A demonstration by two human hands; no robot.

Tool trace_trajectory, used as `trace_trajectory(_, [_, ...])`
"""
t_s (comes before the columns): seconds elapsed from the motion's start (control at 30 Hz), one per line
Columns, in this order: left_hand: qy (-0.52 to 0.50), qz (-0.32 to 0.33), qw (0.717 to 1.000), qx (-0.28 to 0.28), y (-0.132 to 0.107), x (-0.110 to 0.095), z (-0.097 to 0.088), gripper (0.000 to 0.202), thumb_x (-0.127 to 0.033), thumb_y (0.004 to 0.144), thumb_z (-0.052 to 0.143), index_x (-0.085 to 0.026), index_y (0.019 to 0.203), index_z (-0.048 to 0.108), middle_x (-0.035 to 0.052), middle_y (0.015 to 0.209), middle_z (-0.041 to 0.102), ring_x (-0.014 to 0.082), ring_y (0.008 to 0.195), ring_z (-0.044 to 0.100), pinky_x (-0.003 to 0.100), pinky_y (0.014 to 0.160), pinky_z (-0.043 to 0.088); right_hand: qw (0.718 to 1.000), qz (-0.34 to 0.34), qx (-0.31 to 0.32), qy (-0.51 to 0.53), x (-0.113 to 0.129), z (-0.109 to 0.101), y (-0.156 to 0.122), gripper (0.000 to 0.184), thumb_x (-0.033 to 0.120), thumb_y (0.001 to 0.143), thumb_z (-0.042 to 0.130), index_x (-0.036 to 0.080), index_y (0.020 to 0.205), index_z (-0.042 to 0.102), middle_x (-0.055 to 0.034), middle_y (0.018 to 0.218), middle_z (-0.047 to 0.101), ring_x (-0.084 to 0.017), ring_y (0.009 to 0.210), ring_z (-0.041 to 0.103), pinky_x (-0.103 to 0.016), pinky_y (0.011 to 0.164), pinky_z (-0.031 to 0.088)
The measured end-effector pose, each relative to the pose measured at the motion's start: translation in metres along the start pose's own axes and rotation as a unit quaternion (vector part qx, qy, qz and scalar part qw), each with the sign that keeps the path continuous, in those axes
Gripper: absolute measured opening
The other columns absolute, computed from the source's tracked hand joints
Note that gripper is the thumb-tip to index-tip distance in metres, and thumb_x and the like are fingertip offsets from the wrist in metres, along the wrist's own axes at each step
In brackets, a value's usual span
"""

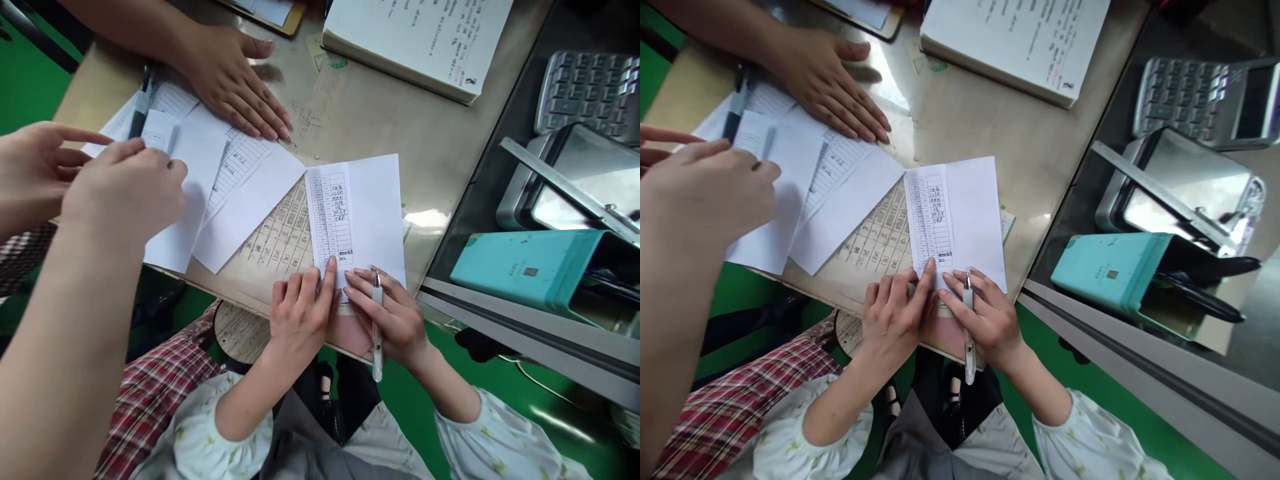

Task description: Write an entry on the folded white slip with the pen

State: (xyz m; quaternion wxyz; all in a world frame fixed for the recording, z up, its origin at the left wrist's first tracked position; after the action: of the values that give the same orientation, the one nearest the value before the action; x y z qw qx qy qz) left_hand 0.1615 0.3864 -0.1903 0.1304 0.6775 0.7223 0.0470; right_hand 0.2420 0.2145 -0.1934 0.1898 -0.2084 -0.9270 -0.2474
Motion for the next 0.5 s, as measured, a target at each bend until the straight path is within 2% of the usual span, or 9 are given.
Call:
trace_trajectory(0.13, [0.011,0.007,1.000,0.012,0.000,0.001,-0.001,0.039,-0.030,0.105,0.056,-0.016,0.139,0.066,0.0097,0.102,0.071,0.0231,0.087,0.059,0.038,0.076,0.039,1.000,0.001,0.015,0.007,-0.001,-0.003,-0.006,0.044,0.006,0.096,0.058,0.016,0.138,0.063,-0.0167,0.133,0.073,-0.027,0.138,0.061,-0.053,0.115,0.055])
trace_trajectory(0.3, [-0.039,-0.004,0.998,0.054,0.000,0.006,-0.002,0.044,-0.033,0.107,0.050,-0.016,0.145,0.060,0.0117,0.108,0.069,0.0245,0.094,0.060,0.038,0.079,0.044,1.000,0.007,0.008,-0.003,0.002,0.001,-0.009,0.047,0.007,0.096,0.060,0.017,0.142,0.061,-0.0156,0.136,0.072,-0.025,0.141,0.059,-0.053,0.119,0.052])
trace_trajectory(0.43, [-0.091,-0.023,0.992,0.084,0.000,0.010,-0.005,0.045,-0.028,0.106,0.050,-0.017,0.148,0.058,0.0131,0.111,0.068,0.0258,0.101,0.061,0.038,0.082,0.047,1.000,0.021,-0.012,-0.007,0.004,0.006,-0.010,0.046,0.008,0.096,0.060,0.020,0.140,0.062,-0.0128,0.134,0.073,-0.022,0.139,0.060,-0.050,0.120,0.052])
trace_trajectory(0.5, [-0.111,-0.040,0.990,0.076,-0.005,0.012,-0.011,0.042,-0.026,0.105,0.050,-0.017,0.145,0.060,0.0132,0.112,0.068,0.0251,0.102,0.061,0.038,0.084,0.048,0.999,0.029,-0.023,-0.010,0.004,0.010,-0.010,0.044,0.009,0.097,0.060,0.021,0.139,0.063,-0.0111,0.133,0.074,-0.022,0.138,0.062,-0.050,0.119,0.053])
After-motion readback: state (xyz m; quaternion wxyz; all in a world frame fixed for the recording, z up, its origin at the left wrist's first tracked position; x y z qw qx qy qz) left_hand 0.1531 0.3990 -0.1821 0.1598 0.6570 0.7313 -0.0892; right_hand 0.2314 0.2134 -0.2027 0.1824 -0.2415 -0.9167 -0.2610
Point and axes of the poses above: each hand's wrist, its own y-axis towards the middle knuckle, its own z-axis out of the palm, x = y × z, the point moved 1 cm from there along y, towards the middle knuckle
